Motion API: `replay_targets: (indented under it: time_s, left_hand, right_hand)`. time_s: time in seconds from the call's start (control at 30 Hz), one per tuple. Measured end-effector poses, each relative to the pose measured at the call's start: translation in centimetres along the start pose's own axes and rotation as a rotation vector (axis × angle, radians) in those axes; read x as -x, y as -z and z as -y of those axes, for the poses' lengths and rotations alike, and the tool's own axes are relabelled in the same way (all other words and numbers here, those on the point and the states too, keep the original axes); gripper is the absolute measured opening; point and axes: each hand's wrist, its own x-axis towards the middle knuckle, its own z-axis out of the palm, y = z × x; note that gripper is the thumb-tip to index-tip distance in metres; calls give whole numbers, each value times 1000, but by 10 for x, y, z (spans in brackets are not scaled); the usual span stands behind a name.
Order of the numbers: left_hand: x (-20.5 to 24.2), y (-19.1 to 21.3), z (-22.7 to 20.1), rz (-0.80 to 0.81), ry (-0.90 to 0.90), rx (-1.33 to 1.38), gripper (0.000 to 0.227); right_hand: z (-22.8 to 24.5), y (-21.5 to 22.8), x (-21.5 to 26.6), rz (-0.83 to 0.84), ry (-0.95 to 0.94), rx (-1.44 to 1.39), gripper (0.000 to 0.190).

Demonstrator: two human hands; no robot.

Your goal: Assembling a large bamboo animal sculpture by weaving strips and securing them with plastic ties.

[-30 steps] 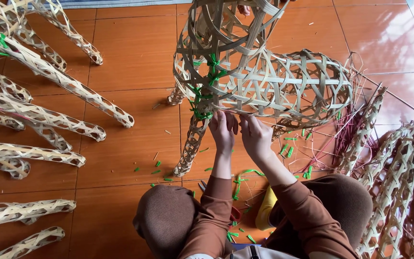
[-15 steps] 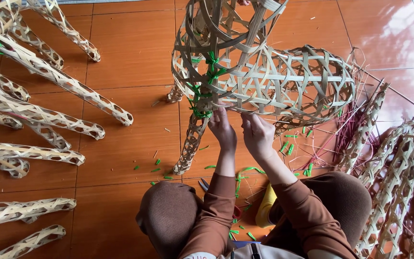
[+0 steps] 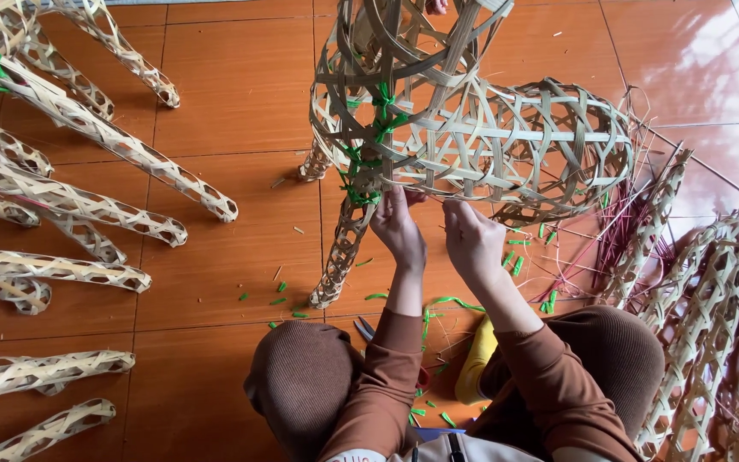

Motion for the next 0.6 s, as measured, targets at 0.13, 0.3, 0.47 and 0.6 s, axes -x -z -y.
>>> replay_targets:
  time_s: [0.13,0.3,0.47,0.6]
  left_hand:
    - [2,-10,-14,-7,-2,-30,17]
    - [1,-1,3,-20,18,-5,18]
    - [1,-14,-20,-15,0,-3,18]
    - [4,-14,-20,-38,8,5,17]
  right_hand:
    - [-6,-2,4,15,-21,-23,12]
    - [-4,-6,9,8,-130,-138,11]
    - [-6,-15,13,36,-238,-164,10]
    - [3,-14,13,39,-341,-262,9]
